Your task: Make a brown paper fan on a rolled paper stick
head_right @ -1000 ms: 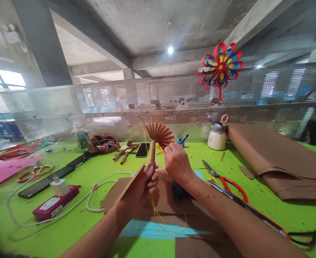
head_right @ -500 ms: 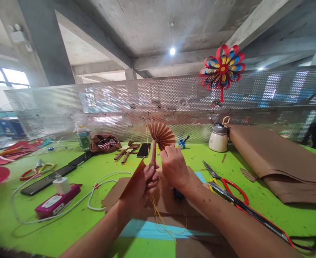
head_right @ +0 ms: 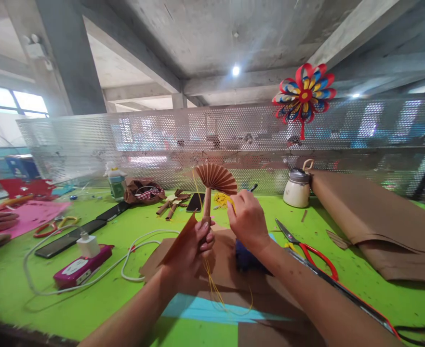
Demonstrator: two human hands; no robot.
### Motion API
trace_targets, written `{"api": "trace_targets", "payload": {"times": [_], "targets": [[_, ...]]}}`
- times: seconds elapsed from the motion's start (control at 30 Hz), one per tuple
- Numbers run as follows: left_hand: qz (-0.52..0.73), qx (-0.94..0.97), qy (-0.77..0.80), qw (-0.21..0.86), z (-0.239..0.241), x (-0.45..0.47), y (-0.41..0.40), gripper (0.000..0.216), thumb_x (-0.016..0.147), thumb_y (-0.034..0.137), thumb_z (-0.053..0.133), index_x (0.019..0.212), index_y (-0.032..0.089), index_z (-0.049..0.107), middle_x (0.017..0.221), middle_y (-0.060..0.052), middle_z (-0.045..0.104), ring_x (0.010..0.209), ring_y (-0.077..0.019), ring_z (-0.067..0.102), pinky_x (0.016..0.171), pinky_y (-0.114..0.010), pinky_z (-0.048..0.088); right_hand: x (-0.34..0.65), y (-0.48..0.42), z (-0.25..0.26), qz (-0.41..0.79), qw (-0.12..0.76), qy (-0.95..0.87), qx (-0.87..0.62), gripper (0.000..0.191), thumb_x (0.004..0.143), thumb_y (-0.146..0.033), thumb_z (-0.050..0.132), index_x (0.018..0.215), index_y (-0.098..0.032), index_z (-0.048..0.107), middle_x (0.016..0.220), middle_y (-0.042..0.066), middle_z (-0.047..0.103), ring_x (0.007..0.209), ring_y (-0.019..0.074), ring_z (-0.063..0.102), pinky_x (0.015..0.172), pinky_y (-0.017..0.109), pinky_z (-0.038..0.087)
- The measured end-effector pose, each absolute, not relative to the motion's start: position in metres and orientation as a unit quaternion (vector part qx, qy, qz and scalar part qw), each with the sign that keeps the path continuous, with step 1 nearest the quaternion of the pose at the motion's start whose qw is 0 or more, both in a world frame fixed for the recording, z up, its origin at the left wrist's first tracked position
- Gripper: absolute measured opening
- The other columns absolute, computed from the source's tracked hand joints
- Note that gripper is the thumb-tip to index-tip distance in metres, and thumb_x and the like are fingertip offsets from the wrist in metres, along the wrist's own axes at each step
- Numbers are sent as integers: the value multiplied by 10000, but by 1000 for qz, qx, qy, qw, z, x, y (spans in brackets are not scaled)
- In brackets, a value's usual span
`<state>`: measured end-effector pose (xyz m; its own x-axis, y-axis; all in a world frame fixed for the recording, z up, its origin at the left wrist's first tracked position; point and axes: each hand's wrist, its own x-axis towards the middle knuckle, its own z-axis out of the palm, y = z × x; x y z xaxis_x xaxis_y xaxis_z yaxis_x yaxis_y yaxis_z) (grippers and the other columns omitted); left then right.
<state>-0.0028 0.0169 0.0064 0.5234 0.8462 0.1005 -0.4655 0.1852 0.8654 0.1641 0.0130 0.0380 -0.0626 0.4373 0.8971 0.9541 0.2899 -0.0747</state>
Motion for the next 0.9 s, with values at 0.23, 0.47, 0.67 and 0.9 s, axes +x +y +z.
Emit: {"api": "trace_targets", "payload": {"times": [0.23, 0.47, 0.67, 0.9], "targets": [[478, 458, 177, 728, -2, -3, 24, 339, 776, 385, 639, 1006, 175, 504, 655, 48, 431, 476, -33, 331, 401, -134, 168, 157, -11, 20, -93, 522, -673, -515, 141, 851, -229, 514, 745, -185, 596, 742, 45, 583, 667, 176, 546, 649, 308, 429], [504, 402, 151, 750, -5, -1, 28, 353, 805, 434, 580, 1002, 144, 546, 664, 15, 500, 525, -63, 433, 447, -162, 302, 136, -18, -15, 107, 467, -694, -537, 185, 848, -289, 526, 763, -185, 653, 783, 65, 666, 748, 205, 595, 672, 323, 439], [547, 381, 126, 735, -8, 3, 33, 220, 805, 296, 633, 952, 159, 542, 706, -1, 565, 589, -78, 519, 523, -170, 392, 123, -31, -24, 408, 466, -601, -505, 284, 796, -439, 602, 868, -166, 634, 649, 8, 628, 533, 130, 534, 517, 262, 408], [541, 368, 111, 748, -4, 1, 35, 173, 813, 264, 630, 899, 159, 523, 723, -22, 607, 605, -88, 558, 552, -176, 418, 115, -44, -16, 616, 443, -487, -433, 409, 684, -455, 740, 937, -177, 580, 753, 21, 668, 388, 32, 404, 363, 181, 214]]}}
